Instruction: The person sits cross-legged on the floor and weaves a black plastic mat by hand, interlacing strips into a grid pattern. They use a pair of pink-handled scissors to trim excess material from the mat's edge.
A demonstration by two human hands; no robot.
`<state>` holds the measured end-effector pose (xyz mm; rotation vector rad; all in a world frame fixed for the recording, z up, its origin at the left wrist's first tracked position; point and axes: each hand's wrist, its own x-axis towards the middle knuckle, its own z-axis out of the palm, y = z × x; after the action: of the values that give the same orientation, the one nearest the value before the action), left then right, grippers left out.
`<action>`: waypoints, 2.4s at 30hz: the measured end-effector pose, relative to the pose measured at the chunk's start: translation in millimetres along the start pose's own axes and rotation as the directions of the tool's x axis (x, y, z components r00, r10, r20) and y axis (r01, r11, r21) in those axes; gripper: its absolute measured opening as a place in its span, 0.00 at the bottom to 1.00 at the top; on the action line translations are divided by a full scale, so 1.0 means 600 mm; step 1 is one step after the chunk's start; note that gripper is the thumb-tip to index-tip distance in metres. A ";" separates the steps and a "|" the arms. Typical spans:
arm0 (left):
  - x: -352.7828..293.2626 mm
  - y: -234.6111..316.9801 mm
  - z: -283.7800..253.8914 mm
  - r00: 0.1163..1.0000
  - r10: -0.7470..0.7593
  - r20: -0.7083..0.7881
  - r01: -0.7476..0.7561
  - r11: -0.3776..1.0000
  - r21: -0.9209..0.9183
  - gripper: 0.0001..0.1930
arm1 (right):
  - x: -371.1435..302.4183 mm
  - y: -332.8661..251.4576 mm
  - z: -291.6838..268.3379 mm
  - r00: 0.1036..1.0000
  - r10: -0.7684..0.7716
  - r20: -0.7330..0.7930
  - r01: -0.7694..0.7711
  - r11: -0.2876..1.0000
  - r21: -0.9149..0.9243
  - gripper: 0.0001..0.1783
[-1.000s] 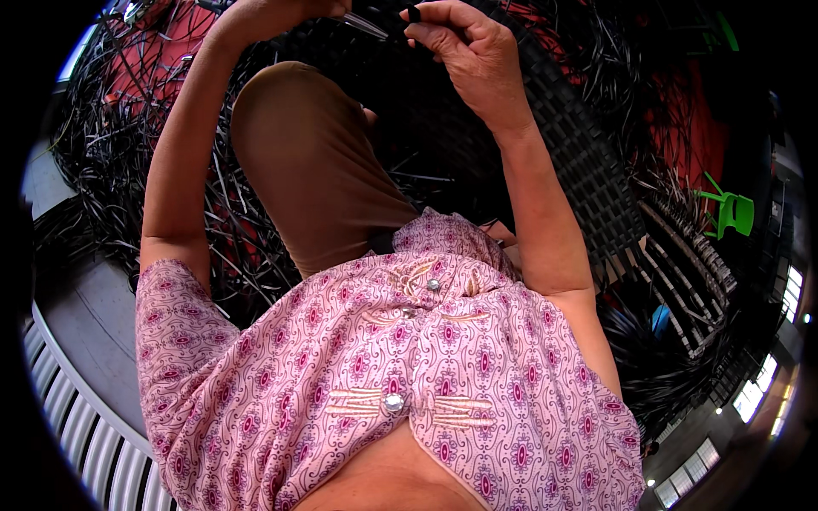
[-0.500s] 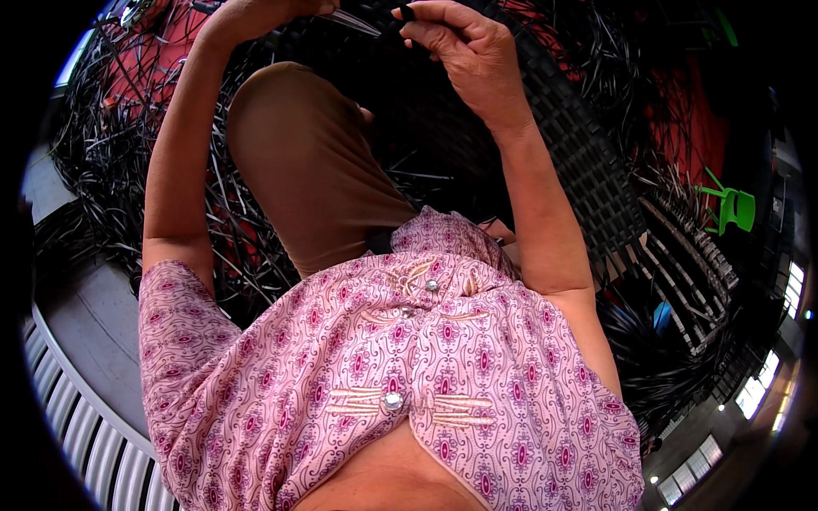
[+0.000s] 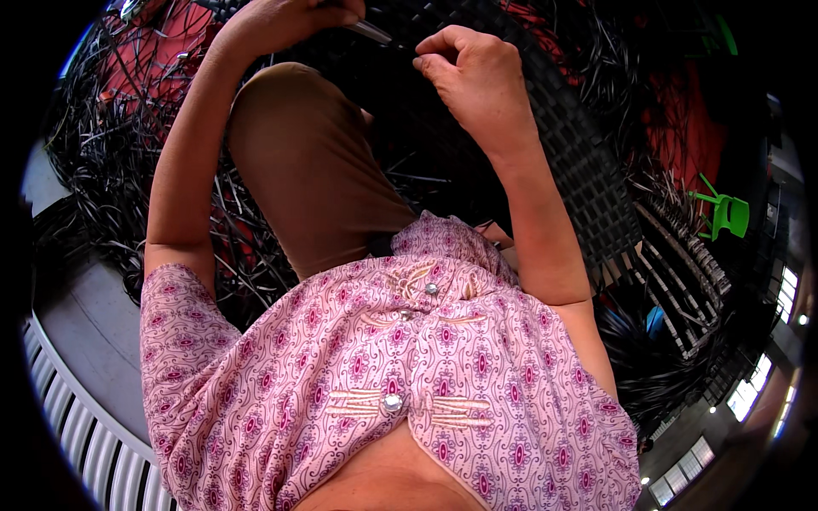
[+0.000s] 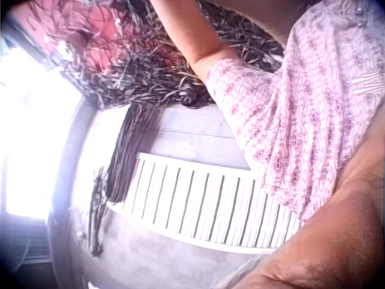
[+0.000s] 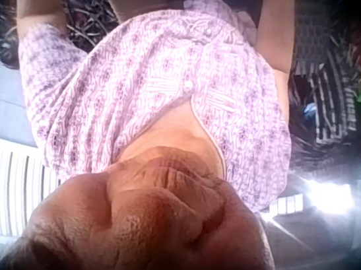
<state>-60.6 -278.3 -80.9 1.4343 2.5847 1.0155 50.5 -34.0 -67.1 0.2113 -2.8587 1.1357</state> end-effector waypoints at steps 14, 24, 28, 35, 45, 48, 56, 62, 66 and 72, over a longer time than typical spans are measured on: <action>-0.014 0.000 -0.009 0.999 -0.013 -0.042 0.019 0.989 0.144 0.05 | 0.037 -0.028 0.044 0.961 -0.270 -0.052 0.254 0.945 -0.204 0.10; -0.016 0.006 -0.021 0.996 -0.081 -0.031 0.085 0.987 0.135 0.05 | 0.033 -0.033 0.041 0.908 -0.419 -0.005 0.396 0.862 -0.315 0.11; -0.016 0.017 -0.021 0.992 -0.116 -0.051 0.124 0.965 0.229 0.05 | 0.035 -0.028 0.050 0.909 -0.417 -0.007 0.388 0.852 -0.353 0.08; -0.030 0.035 -0.013 0.984 0.087 -0.156 0.003 0.867 0.498 0.03 | 0.036 -0.019 0.062 0.882 -0.467 -0.053 0.394 0.795 -0.461 0.05; -0.047 0.086 0.005 0.967 0.049 -0.249 0.100 0.829 0.550 0.01 | 0.052 -0.010 0.048 0.895 -0.447 0.012 0.428 0.849 -0.310 0.08; -0.048 0.086 0.005 0.962 0.048 -0.268 0.112 0.826 0.552 0.02 | 0.057 -0.001 0.042 0.885 -0.465 0.020 0.448 0.840 -0.307 0.08; -0.104 0.047 -0.006 0.864 -0.339 -0.373 0.395 0.915 0.083 0.04 | 0.057 -0.023 0.034 0.752 -0.648 0.124 0.637 0.665 -0.390 0.08; -0.103 0.016 0.036 0.828 -0.479 -0.291 0.173 0.713 -0.679 0.14 | 0.096 -0.011 0.057 0.749 -0.661 0.056 0.638 0.694 -0.333 0.09; -0.088 0.024 0.026 0.848 -0.504 -0.163 0.342 0.756 -0.558 0.17 | 0.104 -0.002 0.065 0.768 -0.637 0.065 0.622 0.719 -0.311 0.08; -0.045 0.023 0.047 0.903 -0.401 -0.155 0.269 0.809 -0.523 0.13 | 0.139 -0.039 0.080 0.747 -0.656 -0.112 0.616 0.745 -0.257 0.07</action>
<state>-25.7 -278.7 -103.6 0.7237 2.3405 1.7216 -28.4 -92.7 -77.5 0.9300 -2.3739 0.6640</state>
